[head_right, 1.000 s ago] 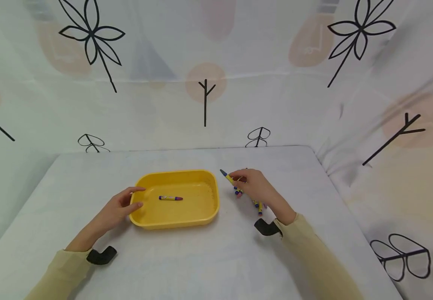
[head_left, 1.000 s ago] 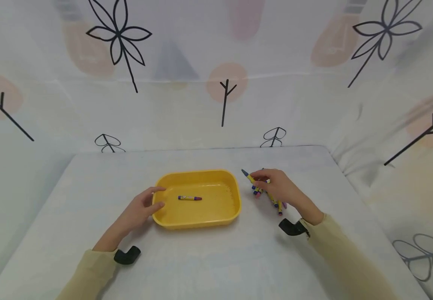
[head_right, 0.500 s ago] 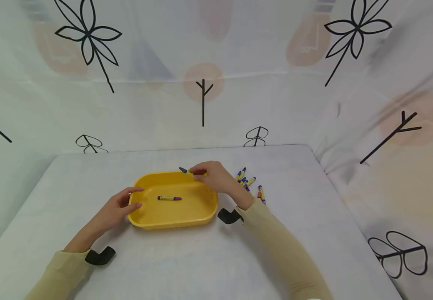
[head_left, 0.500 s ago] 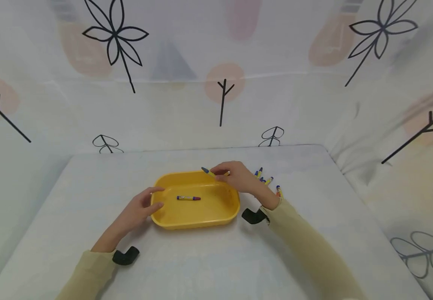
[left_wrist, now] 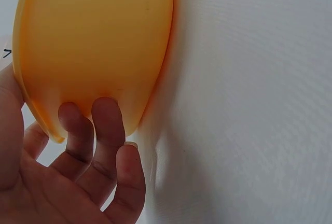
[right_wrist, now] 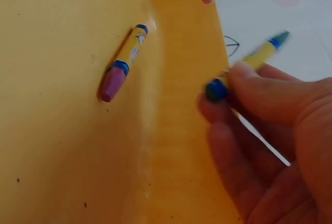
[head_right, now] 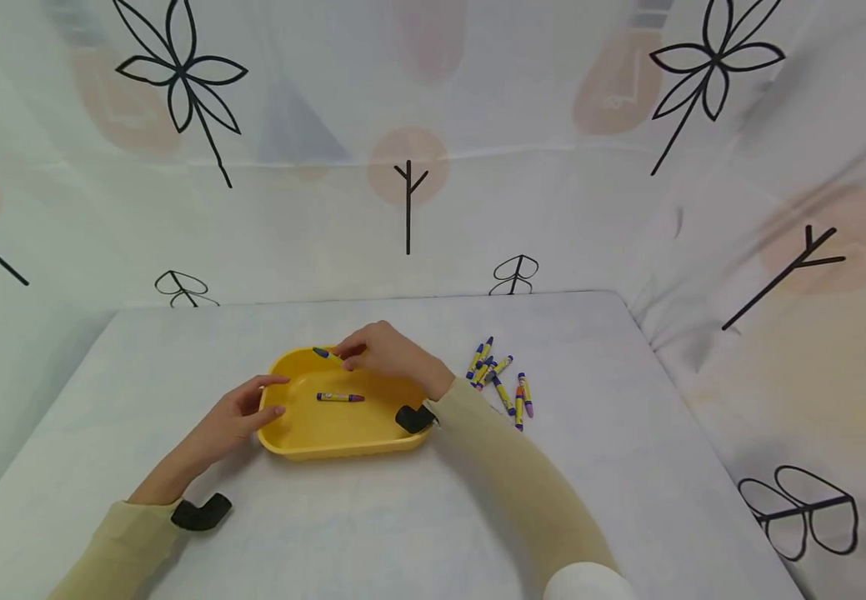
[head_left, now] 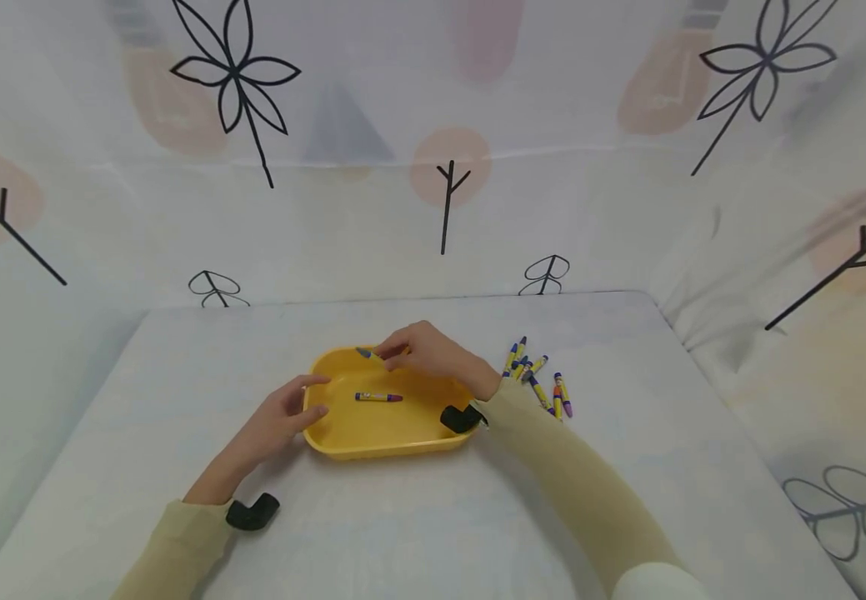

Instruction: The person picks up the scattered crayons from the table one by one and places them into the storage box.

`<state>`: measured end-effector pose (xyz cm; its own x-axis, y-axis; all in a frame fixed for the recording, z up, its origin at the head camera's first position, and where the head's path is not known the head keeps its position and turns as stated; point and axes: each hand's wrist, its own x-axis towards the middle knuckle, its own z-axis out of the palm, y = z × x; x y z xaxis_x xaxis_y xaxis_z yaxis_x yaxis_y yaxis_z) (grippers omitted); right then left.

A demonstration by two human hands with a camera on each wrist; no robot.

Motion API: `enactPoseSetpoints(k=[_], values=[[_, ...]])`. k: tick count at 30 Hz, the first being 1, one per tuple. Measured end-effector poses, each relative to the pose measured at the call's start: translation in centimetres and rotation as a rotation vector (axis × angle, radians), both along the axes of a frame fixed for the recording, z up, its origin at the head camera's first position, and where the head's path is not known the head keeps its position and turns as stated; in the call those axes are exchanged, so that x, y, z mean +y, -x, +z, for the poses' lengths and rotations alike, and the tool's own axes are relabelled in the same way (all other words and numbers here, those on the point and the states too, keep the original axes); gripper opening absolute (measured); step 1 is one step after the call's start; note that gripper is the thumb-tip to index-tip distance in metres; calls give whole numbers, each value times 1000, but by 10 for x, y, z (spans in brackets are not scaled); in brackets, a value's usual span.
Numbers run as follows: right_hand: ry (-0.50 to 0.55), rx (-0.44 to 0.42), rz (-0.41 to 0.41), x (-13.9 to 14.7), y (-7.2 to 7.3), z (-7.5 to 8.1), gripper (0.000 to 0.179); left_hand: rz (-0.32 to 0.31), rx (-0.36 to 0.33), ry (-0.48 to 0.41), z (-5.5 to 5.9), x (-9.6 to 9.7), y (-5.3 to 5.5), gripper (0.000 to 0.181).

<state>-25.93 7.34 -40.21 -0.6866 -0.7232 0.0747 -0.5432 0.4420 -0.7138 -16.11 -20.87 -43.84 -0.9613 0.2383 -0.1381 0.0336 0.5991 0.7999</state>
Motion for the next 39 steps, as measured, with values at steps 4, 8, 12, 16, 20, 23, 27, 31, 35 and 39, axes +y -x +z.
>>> enactPoseSetpoints(k=[4, 8, 12, 16, 20, 23, 27, 31, 35, 39], values=[[-129, -44, 66, -4, 1, -8, 24, 11, -5, 10, -1, 0, -1, 50], [-196, -38, 72, -6, 2, -14, 21, 17, 3, 19, -3, 0, 0, 50], [-231, -44, 57, -7, 2, -14, 19, 18, 5, 13, -3, -1, 1, 49], [-260, -37, 53, -6, 2, -15, 20, 13, 3, 1, -4, 0, 2, 49], [-267, -17, 49, -5, 2, -17, 21, 9, 3, -2, -4, 0, 1, 49], [-262, -28, 34, -5, 2, -16, 21, 6, 3, -5, -4, 0, 1, 50], [-219, -65, 24, -2, 4, -13, 21, 9, 3, -5, -4, 0, 1, 49], [-146, -109, 18, 6, 6, -7, 23, 8, 1, 1, -4, 1, 2, 50], [-97, -129, 13, 20, 7, 7, 26, 5, 0, -2, -5, 0, 2, 50], [-62, -132, -8, 44, 6, 19, 29, 0, 13, -10, -5, -1, 2, 50]])
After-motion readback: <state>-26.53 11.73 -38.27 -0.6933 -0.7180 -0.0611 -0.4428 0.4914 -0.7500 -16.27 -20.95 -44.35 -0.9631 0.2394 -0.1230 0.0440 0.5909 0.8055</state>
